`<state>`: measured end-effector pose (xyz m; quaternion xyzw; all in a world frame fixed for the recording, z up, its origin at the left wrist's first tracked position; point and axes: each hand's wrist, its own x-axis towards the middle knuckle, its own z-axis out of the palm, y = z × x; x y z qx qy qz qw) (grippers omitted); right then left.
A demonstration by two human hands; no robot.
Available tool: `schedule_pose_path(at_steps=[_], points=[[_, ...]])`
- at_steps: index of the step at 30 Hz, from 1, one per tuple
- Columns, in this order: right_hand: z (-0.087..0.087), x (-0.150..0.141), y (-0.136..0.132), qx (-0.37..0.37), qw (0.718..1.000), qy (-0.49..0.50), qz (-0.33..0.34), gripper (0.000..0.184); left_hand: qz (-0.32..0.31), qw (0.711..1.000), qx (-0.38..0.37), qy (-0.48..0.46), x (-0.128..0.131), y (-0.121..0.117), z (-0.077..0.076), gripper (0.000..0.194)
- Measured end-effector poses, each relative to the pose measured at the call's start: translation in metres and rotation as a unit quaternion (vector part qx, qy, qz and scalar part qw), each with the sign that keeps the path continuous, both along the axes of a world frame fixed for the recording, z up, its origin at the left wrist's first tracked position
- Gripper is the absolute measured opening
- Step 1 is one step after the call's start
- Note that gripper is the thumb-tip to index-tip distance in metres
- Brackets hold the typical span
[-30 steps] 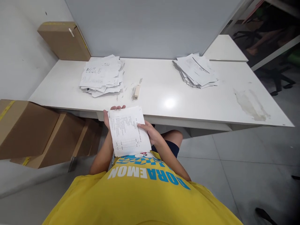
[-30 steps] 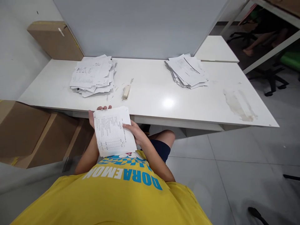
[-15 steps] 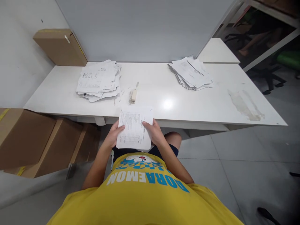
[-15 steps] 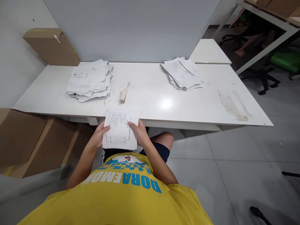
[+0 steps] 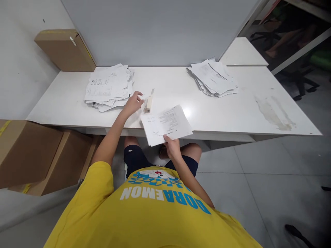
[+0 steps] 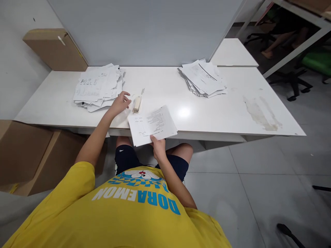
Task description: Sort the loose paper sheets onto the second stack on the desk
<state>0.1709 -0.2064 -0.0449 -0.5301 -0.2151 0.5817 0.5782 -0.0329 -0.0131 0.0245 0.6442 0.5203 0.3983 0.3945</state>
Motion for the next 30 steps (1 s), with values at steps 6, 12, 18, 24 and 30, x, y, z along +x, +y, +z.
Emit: schedule_pose_path(at_steps=[6, 12, 18, 24, 30], points=[[-0.002, -0.015, 0.031, 0.022, 0.991, -0.115, -0.066, 0.052, -0.092, 0.968, 0.166, 0.164, 0.010, 0.003, -0.024, 0.042], [-0.003, -0.017, 0.035, 0.027, 0.981, -0.176, -0.083, 0.046, -0.127, 0.941, 0.187, 0.252, 0.014, -0.004, -0.034, 0.054], [-0.009, -0.011, 0.029, 0.021, 0.973, -0.215, -0.082, 0.045, -0.119, 0.933, 0.208, 0.268, 0.015, -0.004, -0.034, 0.056], [-0.001, -0.010, 0.033, -0.007, 0.969, -0.233, -0.077, 0.040, -0.122, 0.935, 0.191, 0.274, 0.014, -0.006, -0.037, 0.053], [0.002, -0.013, 0.046, 0.024, 0.978, -0.189, -0.084, 0.044, -0.125, 0.928, 0.213, 0.280, 0.012, -0.003, -0.041, 0.053]])
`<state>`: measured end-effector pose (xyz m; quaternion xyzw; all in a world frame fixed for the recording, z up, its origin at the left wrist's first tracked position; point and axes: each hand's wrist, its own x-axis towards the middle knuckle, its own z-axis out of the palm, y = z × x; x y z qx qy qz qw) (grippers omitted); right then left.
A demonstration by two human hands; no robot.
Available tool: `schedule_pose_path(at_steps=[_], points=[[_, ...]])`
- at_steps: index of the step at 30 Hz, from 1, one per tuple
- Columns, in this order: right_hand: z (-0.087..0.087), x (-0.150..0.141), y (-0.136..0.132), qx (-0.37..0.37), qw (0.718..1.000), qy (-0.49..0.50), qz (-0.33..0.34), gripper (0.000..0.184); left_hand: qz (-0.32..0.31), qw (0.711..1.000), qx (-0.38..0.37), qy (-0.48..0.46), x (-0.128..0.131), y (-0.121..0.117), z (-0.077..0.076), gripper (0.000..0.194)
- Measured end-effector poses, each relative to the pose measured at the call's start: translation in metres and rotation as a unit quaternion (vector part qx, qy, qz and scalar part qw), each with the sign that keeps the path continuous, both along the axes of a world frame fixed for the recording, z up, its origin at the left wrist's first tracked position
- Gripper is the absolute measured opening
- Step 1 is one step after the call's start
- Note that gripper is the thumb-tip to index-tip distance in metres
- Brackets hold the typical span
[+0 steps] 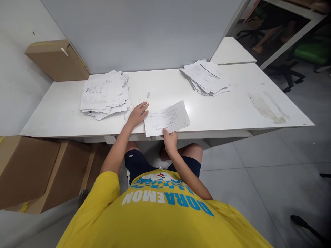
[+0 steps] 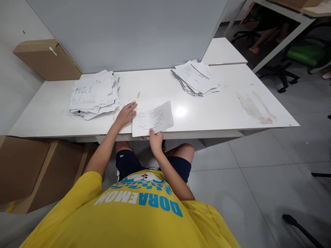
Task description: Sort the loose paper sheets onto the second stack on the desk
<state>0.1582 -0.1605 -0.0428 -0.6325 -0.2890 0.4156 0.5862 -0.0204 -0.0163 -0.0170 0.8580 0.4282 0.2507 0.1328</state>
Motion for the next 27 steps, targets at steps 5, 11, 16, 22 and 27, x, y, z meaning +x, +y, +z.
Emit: schedule_pose_path(at_steps=[5, 11, 16, 22, 27], points=[[0.000, 0.000, -0.001, -0.017, 1.000, 0.023, 0.004, 0.042, -0.003, 0.999, 0.030, 0.036, 0.002, -0.002, 0.002, 0.055], [0.003, 0.000, -0.002, -0.011, 0.997, 0.074, 0.000, 0.043, 0.007, 0.990, 0.070, 0.124, 0.007, -0.008, 0.010, 0.048], [0.007, 0.001, -0.002, -0.010, 0.994, 0.110, -0.001, 0.045, 0.018, 0.986, 0.074, 0.149, 0.010, -0.012, 0.014, 0.046], [0.005, 0.001, 0.000, -0.009, 0.993, 0.119, 0.004, 0.046, 0.024, 0.990, 0.058, 0.128, 0.010, -0.012, 0.013, 0.049], [-0.001, 0.012, -0.010, -0.014, 0.995, 0.097, 0.005, 0.043, 0.028, 0.995, 0.048, 0.081, 0.006, -0.006, 0.008, 0.051]])
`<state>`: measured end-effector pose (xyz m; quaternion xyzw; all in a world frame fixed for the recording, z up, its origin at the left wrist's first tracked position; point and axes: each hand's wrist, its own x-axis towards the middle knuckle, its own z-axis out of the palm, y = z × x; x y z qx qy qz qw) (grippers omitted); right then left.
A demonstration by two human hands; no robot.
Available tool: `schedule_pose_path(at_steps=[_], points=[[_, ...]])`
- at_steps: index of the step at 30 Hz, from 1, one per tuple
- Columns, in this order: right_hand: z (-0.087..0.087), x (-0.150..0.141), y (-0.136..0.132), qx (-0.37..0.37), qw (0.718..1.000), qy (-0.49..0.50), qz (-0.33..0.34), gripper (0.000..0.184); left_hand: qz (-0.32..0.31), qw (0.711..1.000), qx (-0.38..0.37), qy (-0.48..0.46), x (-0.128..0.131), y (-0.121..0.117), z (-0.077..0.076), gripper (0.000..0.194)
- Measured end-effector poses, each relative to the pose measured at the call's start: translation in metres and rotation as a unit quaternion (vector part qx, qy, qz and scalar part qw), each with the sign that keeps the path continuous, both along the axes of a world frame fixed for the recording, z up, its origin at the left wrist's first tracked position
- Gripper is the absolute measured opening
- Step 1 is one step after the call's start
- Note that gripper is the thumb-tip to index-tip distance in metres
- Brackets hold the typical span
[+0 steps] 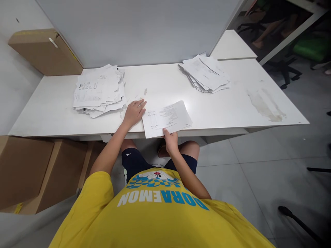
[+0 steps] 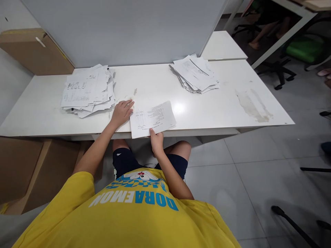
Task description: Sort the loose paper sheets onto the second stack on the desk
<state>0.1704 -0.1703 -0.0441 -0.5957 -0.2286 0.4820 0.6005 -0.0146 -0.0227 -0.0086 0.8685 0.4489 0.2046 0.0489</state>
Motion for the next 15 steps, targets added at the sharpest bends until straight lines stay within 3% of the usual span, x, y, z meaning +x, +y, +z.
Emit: schedule_pose_path(at_steps=[3, 6, 8, 11, 15], points=[[-0.003, 0.028, -0.004, 0.008, 0.998, -0.054, -0.019, 0.042, 0.006, 1.000, -0.002, -0.021, -0.002, 0.004, -0.002, 0.051], [-0.001, 0.074, 0.021, 0.021, 0.989, -0.119, -0.085, 0.036, 0.001, 1.000, -0.002, -0.030, -0.003, 0.008, -0.002, 0.049], [0.005, 0.111, 0.062, 0.056, 0.985, -0.099, -0.130, 0.035, -0.003, 0.999, 0.001, -0.032, -0.003, 0.009, -0.002, 0.049], [0.015, 0.163, 0.151, 0.124, 0.977, 0.002, -0.175, 0.040, -0.004, 1.000, 0.004, -0.029, -0.002, 0.009, 0.000, 0.051], [0.020, 0.215, 0.264, 0.135, 0.971, 0.079, -0.183, 0.029, 0.002, 1.000, 0.006, -0.031, 0.000, 0.007, 0.001, 0.054]])
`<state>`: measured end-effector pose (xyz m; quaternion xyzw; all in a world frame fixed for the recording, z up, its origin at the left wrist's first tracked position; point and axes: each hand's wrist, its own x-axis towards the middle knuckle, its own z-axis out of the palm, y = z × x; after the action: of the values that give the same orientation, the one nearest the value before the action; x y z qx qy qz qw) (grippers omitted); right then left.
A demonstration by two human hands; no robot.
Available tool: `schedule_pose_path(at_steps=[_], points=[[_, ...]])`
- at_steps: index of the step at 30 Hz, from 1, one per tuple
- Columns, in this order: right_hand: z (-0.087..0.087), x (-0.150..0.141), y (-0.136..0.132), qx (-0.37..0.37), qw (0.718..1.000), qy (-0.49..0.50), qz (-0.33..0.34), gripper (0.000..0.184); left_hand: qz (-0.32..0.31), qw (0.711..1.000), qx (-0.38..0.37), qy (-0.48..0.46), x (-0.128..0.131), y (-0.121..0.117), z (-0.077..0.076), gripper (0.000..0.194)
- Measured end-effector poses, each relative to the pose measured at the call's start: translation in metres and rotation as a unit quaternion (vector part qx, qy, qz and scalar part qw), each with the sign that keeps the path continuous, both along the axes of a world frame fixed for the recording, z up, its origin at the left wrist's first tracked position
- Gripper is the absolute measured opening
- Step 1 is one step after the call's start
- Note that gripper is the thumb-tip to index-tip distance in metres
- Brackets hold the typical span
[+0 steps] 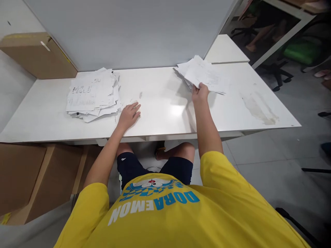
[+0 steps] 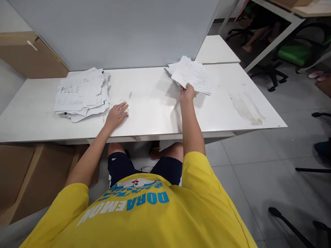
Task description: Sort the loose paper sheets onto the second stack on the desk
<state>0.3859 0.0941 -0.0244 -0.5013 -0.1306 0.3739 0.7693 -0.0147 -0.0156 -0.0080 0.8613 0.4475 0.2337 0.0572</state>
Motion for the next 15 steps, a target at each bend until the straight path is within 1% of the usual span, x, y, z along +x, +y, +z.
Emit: schedule_pose_path(at_steps=[1, 2, 4, 6, 8, 10, 11, 13, 15], points=[[-0.001, 0.009, 0.020, 0.003, 1.000, -0.005, 0.013, 0.027, 0.001, 1.000, -0.001, -0.001, 0.000, -0.001, 0.000, 0.054], [-0.002, 0.017, 0.037, 0.012, 0.999, -0.023, 0.044, 0.026, 0.001, 1.000, -0.003, -0.001, 0.001, -0.002, 0.000, 0.054], [-0.004, 0.029, 0.060, 0.014, 0.992, -0.054, 0.110, 0.027, -0.001, 1.000, -0.009, -0.002, 0.001, -0.005, -0.001, 0.054], [-0.005, 0.039, 0.074, -0.015, 0.986, -0.048, 0.161, 0.039, -0.004, 1.000, -0.013, -0.003, 0.001, -0.006, -0.001, 0.054], [-0.002, 0.043, 0.080, -0.048, 0.977, -0.029, 0.207, 0.050, -0.004, 1.000, -0.018, -0.001, -0.001, -0.007, -0.001, 0.052], [0.003, 0.039, 0.074, -0.055, 0.963, -0.032, 0.262, 0.060, -0.002, 1.000, -0.021, 0.003, -0.002, -0.007, -0.002, 0.051], [0.005, 0.034, 0.067, -0.049, 0.955, -0.040, 0.291, 0.065, -0.002, 1.000, -0.021, 0.004, -0.003, -0.007, -0.002, 0.050], [0.009, 0.015, 0.044, -0.040, 0.938, -0.053, 0.340, 0.067, -0.002, 1.000, -0.019, 0.007, -0.003, -0.007, -0.001, 0.049], [0.008, -0.008, 0.014, -0.042, 0.931, -0.050, 0.360, 0.055, 0.000, 1.000, -0.012, 0.014, -0.002, -0.008, -0.001, 0.048]])
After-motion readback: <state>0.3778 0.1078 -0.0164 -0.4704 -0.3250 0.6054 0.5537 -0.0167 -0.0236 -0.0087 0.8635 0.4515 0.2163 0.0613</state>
